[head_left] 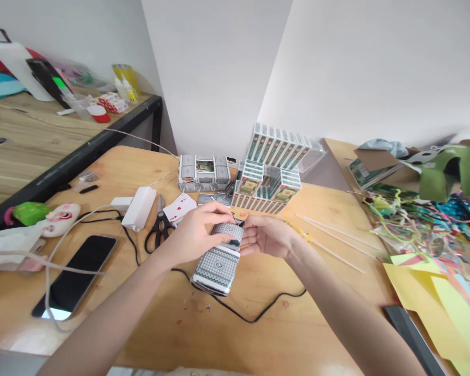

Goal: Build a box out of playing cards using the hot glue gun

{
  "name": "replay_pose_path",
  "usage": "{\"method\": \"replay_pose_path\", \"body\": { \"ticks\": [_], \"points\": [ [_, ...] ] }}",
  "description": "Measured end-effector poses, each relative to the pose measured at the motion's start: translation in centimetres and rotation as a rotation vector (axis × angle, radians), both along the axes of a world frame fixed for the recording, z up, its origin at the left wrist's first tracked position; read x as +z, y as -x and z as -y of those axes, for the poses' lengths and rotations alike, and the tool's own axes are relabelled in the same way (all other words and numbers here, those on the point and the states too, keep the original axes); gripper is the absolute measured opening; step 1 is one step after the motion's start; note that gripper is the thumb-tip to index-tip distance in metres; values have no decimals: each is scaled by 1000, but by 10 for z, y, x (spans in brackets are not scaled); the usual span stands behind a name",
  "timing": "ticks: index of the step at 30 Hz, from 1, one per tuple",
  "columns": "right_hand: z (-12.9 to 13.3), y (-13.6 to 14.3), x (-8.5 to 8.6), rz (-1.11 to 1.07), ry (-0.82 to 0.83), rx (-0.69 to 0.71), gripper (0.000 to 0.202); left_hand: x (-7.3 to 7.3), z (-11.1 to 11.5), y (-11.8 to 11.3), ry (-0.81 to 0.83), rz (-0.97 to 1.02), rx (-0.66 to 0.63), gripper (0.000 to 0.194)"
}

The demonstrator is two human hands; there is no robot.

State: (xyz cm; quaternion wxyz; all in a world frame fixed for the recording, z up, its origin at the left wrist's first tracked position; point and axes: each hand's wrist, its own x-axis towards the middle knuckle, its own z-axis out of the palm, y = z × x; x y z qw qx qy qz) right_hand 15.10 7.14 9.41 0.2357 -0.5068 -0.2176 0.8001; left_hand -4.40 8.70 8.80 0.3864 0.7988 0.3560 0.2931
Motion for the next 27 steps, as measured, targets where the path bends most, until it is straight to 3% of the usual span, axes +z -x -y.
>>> {"method": "replay_pose_path", "body": {
  "ticks": [6,10,15,21,27],
  "points": [
    [-1,-1,3,-10,-33,13,28,3,0,-1,-68,-58,-77,19],
    [-2,-1,2,-1,-37,18,27,3,1,-2,-73,-60,-63,18],
    [-2,1,-2,20,-40,-18,24,-1,0,0,-17,-16,17,19],
    [0,-1,-2,10,-68,-28,24,-8,-6,12,81,63,-22,22],
    [6,-5,-4,-45,-134,-67,26,0,-5,12,-37,-77,-41,19]
  ]
}}
